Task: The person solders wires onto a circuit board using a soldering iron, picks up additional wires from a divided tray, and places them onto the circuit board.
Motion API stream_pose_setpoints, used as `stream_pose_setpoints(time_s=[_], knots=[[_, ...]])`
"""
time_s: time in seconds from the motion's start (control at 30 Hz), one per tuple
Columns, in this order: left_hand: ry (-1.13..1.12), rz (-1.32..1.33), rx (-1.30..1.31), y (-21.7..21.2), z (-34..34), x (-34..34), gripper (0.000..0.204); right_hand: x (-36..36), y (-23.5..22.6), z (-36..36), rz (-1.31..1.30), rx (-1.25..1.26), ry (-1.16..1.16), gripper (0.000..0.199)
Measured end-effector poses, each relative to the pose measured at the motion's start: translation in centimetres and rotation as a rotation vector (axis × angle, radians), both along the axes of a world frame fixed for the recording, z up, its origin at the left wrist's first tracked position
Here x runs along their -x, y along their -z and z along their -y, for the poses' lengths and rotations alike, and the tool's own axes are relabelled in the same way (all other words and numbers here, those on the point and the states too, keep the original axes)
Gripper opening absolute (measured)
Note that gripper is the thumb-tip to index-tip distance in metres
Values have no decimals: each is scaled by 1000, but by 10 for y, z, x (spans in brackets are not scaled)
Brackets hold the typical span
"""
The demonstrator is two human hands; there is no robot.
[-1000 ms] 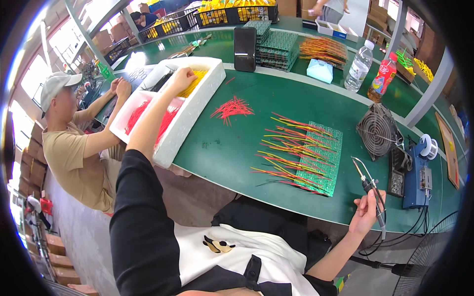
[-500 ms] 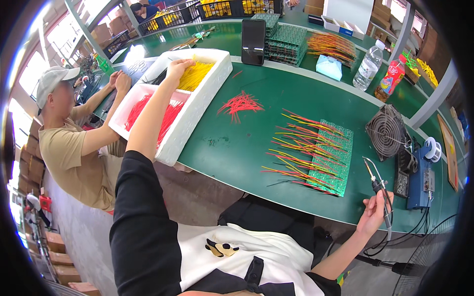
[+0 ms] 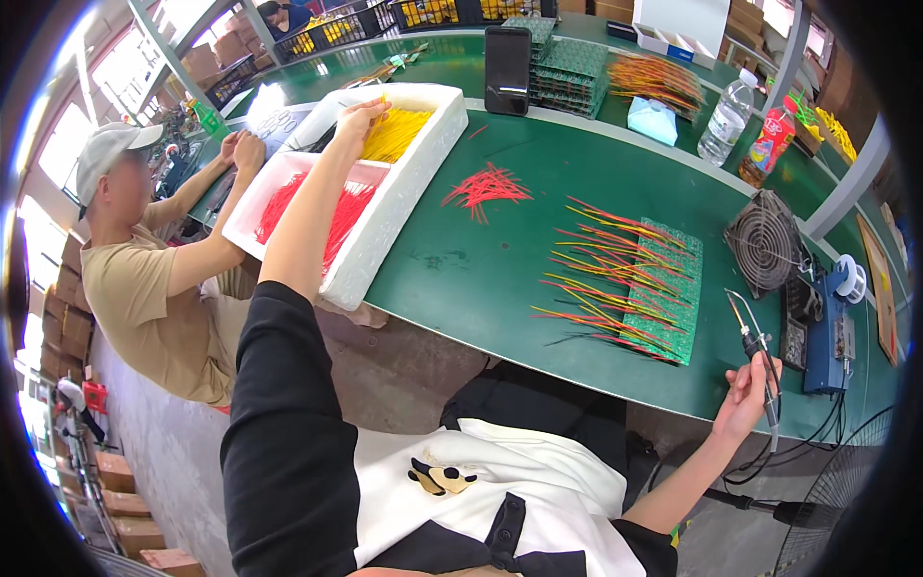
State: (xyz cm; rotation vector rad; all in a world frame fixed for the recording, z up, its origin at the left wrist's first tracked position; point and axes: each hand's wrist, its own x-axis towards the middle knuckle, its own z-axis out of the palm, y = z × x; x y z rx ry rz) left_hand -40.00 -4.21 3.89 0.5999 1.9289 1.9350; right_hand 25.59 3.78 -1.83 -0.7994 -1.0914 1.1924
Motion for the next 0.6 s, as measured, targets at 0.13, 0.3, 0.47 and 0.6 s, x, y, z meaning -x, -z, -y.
stream_pose_setpoints(time_s=[0.13, 0.3, 0.47, 0.6], knots=[[93, 95, -139, 5, -3, 4, 26, -1, -3, 1, 30, 31, 14, 11], [121, 142, -262, 8, -2, 6, 26, -5, -1, 0, 38, 37, 6, 11], [128, 198, -271, 7, 1, 6, 27, -2, -2, 3, 49, 65, 38, 11], [139, 223, -254, 6, 1, 7, 27, -1, -2, 3, 65, 54, 42, 11]])
